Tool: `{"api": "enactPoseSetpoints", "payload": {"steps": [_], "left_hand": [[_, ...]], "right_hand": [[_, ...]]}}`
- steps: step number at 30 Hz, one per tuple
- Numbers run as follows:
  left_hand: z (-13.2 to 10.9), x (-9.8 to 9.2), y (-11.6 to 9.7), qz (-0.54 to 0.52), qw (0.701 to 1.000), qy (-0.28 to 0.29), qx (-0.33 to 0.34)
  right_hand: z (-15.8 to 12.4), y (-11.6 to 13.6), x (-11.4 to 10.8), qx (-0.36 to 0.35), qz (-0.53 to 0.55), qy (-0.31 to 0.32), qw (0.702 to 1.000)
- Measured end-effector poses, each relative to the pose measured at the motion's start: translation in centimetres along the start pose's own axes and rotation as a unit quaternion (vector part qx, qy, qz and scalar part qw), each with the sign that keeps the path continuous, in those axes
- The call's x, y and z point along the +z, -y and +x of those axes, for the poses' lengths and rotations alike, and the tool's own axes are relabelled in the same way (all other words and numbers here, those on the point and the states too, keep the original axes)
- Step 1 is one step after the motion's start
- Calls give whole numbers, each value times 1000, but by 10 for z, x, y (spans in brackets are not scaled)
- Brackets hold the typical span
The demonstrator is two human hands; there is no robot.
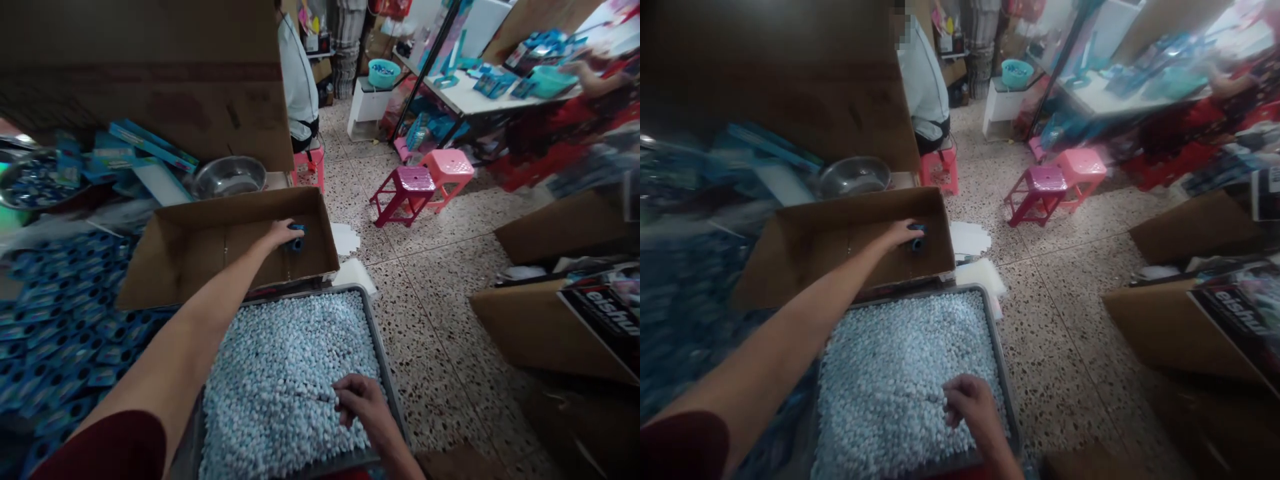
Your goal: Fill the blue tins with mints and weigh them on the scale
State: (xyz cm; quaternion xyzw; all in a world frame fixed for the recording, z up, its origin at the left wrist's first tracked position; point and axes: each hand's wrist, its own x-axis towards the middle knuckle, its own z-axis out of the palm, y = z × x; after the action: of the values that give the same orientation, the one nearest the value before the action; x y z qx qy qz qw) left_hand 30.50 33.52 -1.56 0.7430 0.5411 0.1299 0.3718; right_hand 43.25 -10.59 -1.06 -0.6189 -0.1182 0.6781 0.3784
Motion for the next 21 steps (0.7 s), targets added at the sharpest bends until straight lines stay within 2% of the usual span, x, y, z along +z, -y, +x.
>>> {"api": "enactPoseSetpoints", "payload": {"steps": [3,5,7,8,10,13,16,21], "left_hand": [[-83,-54,3,-100,993,-46,-34],[-151,-84,0,-220,970,-93,-37],[-219,-100,-5,-339,929,-141,-48],[-249,-101,-7,-377,910,-161,-62],[-297,-93,-8,-411,884,-194,-106],[-340,-64,-1,-467,836,-237,-163],[-360,-35,8,-489,804,-275,-197],[-377,-2,17,-438,814,-305,-230]], "right_hand": [[-15,32,0,-25,-7,13,1000],[-27,59,4,-50,-12,28,998],[-40,86,13,-72,-20,51,996],[-45,100,18,-80,-26,65,994],[-53,122,32,-94,-38,91,991],[-54,143,53,-115,-65,116,984],[-44,148,69,-129,-108,123,978],[-25,146,89,-146,-213,121,958]]}}
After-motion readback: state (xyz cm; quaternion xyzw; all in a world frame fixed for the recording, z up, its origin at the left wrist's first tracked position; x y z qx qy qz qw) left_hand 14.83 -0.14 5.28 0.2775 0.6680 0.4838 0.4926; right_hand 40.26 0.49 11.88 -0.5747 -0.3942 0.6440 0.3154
